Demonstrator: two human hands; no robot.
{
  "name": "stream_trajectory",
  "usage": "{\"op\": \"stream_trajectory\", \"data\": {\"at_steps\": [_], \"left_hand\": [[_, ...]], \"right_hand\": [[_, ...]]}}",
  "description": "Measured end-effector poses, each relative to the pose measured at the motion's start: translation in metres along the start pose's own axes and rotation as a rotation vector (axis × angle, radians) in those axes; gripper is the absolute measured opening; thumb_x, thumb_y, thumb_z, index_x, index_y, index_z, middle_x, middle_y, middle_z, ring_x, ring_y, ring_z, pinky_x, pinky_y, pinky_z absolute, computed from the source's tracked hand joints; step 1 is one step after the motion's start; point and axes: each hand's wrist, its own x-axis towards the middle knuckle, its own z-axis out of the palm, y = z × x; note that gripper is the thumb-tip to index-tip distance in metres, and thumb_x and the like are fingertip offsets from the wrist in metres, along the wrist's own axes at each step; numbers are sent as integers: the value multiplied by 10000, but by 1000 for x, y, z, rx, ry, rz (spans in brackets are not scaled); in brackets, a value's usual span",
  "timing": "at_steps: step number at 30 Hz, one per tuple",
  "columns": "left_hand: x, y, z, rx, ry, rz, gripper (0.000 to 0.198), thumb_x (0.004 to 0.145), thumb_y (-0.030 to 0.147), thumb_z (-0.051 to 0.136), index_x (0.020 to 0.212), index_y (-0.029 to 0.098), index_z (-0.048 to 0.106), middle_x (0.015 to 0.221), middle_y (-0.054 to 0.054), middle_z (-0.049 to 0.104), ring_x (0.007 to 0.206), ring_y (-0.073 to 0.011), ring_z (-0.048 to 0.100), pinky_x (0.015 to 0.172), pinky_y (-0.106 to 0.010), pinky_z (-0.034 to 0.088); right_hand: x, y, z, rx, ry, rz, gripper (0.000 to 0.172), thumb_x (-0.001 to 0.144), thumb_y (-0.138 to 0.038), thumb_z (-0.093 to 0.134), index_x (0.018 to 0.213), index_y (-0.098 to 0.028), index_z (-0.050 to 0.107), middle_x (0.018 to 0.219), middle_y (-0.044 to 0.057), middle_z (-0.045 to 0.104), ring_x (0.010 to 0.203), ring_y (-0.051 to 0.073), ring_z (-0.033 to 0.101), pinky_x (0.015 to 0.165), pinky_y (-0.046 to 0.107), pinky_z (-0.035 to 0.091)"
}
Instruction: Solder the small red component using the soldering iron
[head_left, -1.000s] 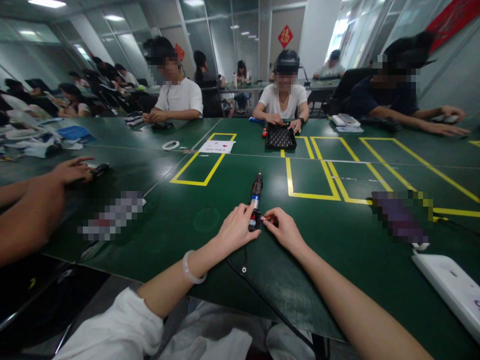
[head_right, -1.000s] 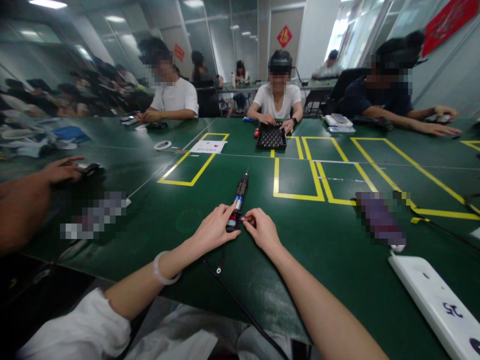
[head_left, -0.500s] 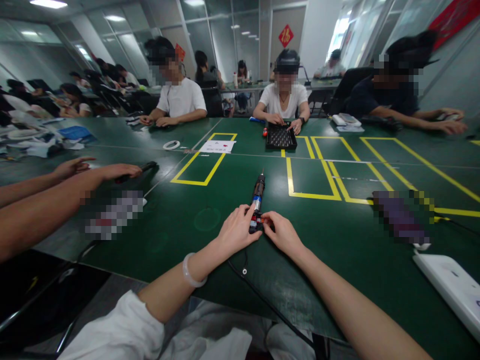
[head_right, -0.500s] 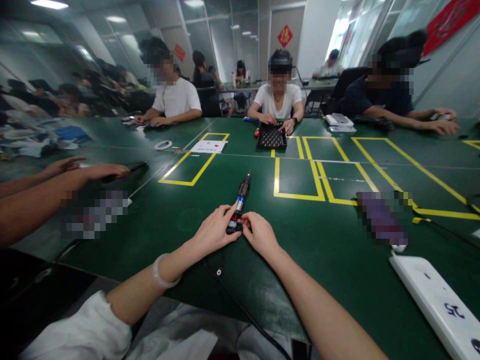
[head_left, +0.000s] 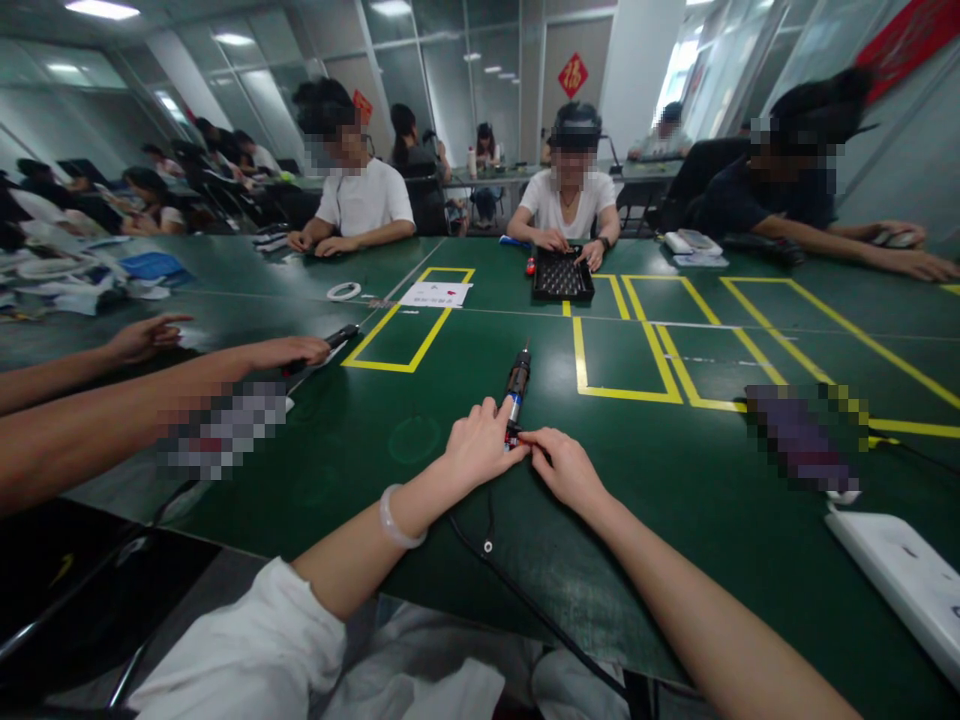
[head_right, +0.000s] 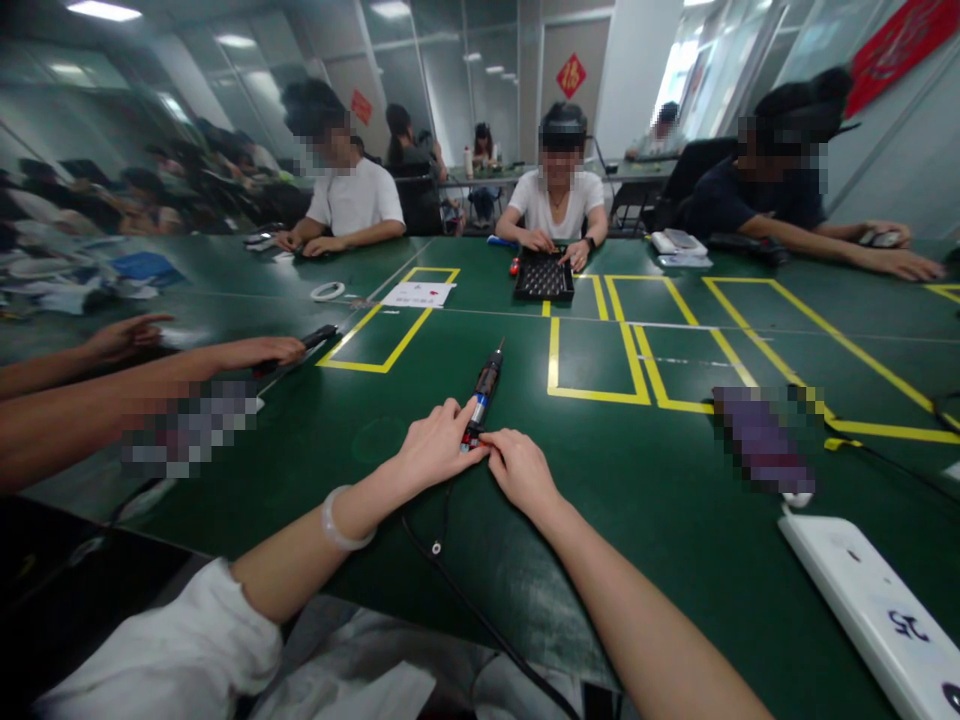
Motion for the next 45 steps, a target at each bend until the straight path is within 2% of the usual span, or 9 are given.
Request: {"op": "stream_trajectory", "data": {"at_steps": [5,9,13,16,25,33,38,41,45], "left_hand": [[0,-9,-2,28,-18,11,706,840,579,476,1439,239,322,1089,-134,495,963,-310,542,724,-373,460],[0,-21,-4,97,6,34,705,818,543,532,1430,248,343,1098,-129,492,983,-309,522,763,-379,454],[8,-43,-6,140,12,-6,702,815,550,541,1423,258,348,1106,-128,489,984,-306,517,786,-384,448],[18,-68,-7,172,-8,-88,688,823,576,514,1416,264,357,1119,-126,481,1000,-304,514,789,-379,450],[52,-161,-8,172,-47,-335,688,835,617,463,1414,257,373,1217,-149,447,1061,-316,514,831,-398,457],[76,-218,-11,199,-44,-485,702,824,604,499,1401,217,399,1265,-196,447,1123,-379,486,865,-463,445],[79,-231,-13,271,30,-479,636,828,515,556,1331,140,451,1286,-225,443,1155,-385,458,907,-464,421],[78,-227,-10,308,90,-428,580,841,417,562,1305,88,451,1289,-243,436,1162,-380,450,908,-455,425],[78,-217,-5,328,64,-421,502,864,323,501,1279,42,468,1248,-271,466,1114,-387,487,864,-461,444]], "right_hand": [[0,-2,0,15,8,-12,348,871,-103,476,1173,-210,610,1075,79,684,975,225,613,879,381,482],[0,-3,-2,56,-8,-11,276,882,-127,491,1099,-216,637,978,61,692,920,208,622,857,361,485],[0,-4,-4,67,-30,-33,224,891,-135,502,1038,-208,655,959,60,683,899,198,620,831,341,485],[0,-5,-4,64,-41,-38,206,897,-135,507,1020,-200,659,942,59,684,888,194,623,825,336,484],[0,-9,-5,61,-52,-39,179,902,-140,522,992,-195,667,924,55,692,883,191,633,815,331,488],[0,-9,-6,64,-66,-41,174,909,-147,518,987,-189,668,941,61,695,894,196,634,828,341,489],[0,-10,-7,56,-69,-36,172,902,-140,525,976,-184,674,935,63,695,888,197,632,827,345,491],[0,-9,-7,57,-66,-42,175,900,-138,526,974,-190,675,925,58,696,883,194,633,824,342,492],[0,-8,-5,55,-62,-47,174,899,-141,527,976,-194,674,924,57,696,889,194,634,822,340,493]]}}
